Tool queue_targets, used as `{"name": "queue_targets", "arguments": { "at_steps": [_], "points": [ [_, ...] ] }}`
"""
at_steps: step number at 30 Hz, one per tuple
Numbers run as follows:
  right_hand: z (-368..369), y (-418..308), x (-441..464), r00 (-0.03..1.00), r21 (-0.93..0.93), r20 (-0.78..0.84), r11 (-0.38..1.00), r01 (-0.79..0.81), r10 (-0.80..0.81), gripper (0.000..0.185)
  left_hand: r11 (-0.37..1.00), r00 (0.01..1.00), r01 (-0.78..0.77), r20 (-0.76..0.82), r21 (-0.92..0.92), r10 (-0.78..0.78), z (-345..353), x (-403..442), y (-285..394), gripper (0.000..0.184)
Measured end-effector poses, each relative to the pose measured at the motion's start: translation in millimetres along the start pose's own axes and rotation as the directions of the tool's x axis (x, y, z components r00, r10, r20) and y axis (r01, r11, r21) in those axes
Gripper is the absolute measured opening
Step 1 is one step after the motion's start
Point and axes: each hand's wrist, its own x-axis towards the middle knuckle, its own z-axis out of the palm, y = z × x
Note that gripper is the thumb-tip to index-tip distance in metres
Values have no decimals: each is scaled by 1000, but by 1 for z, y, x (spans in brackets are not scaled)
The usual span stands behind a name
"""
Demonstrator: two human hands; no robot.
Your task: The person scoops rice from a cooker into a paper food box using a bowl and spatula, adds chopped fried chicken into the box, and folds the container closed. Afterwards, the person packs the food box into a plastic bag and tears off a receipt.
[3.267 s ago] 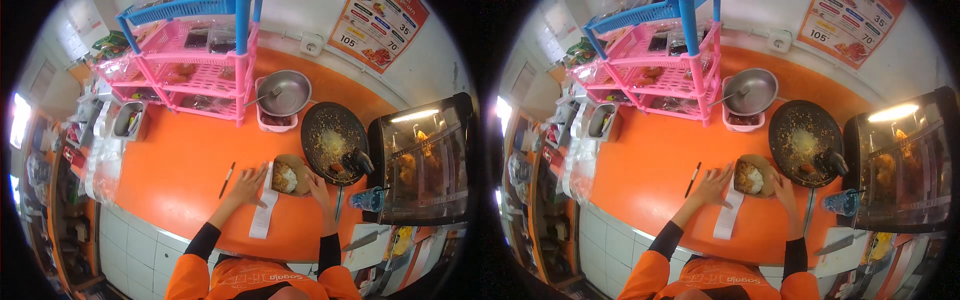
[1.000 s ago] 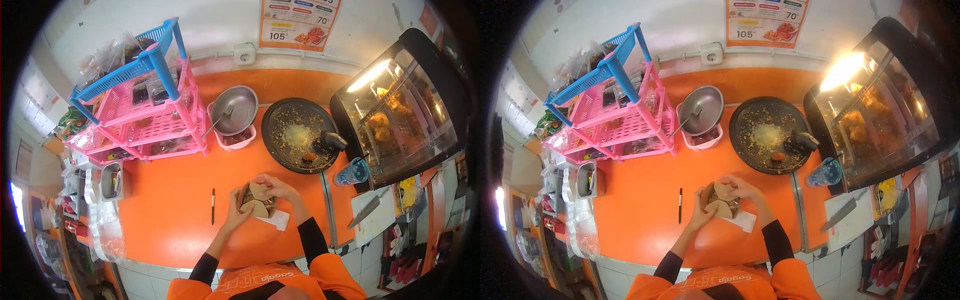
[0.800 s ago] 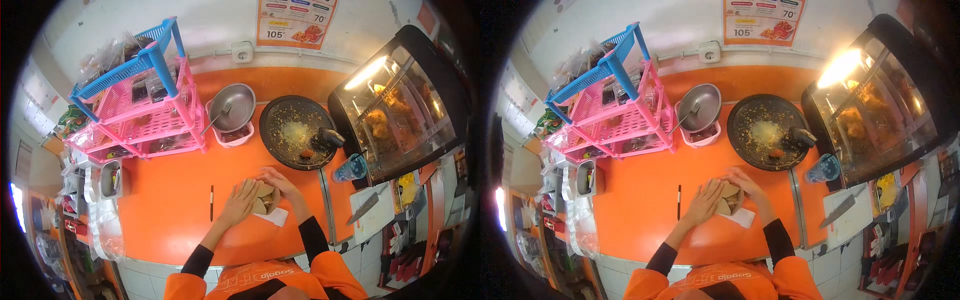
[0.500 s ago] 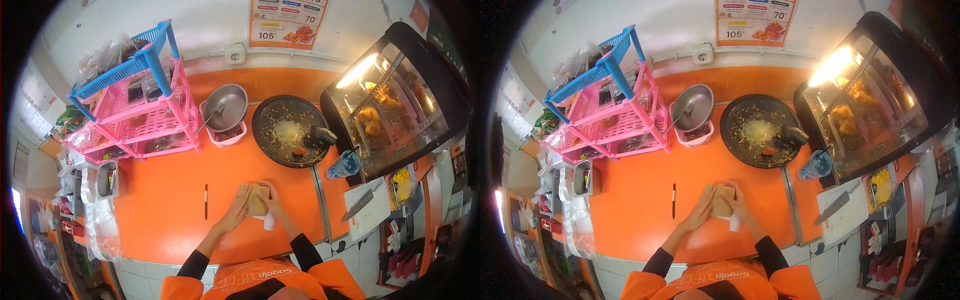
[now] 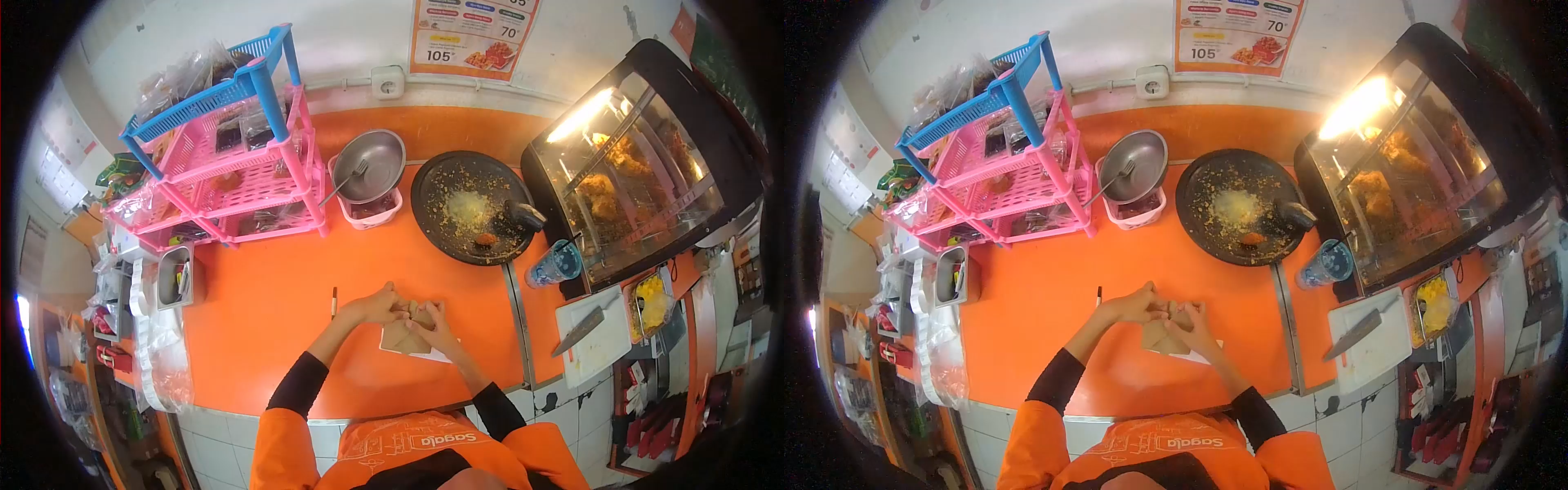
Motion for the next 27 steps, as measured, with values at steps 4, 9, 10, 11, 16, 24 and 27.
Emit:
{"name": "queue_targets", "arguments": {
  "at_steps": [4, 9, 10, 11, 16, 24, 27],
  "points": [
    [6, 9, -1, 999, -4, -45, 1000, 19, -20, 35, 993, 997, -59, 43, -98, 63, 8, -5, -14, 18],
    [-5, -2, 2, 991, 151, 88, 982, -109, 96, 36, 903, 996, 80, -1, -423, -89, 3, -19, 1, 17],
    [-7, -4, 2, 991, 151, 89, 982, -110, 97, 36, 890, 997, 69, -4, -452, -79, 3, -20, 0, 18],
    [-9, -13, 1, 987, 167, 112, 976, -136, 118, 36, 876, 998, 57, -7, -480, -68, 2, -21, -1, 19],
    [-11, -14, 0, 973, 131, 156, 972, -193, 172, 37, 947, 998, -41, -59, -317, 23, 9, -17, -7, 17],
    [-10, 3, 1, 988, 73, 139, 995, -75, 64, 36, 941, 989, -63, -148, -332, 13, 11, -21, 0, 14],
    [-12, 5, 3, 984, 89, 161, 992, -84, 69, 36, 906, 995, -7, -90, -424, -35, 8, -21, 0, 16]
  ]
}}
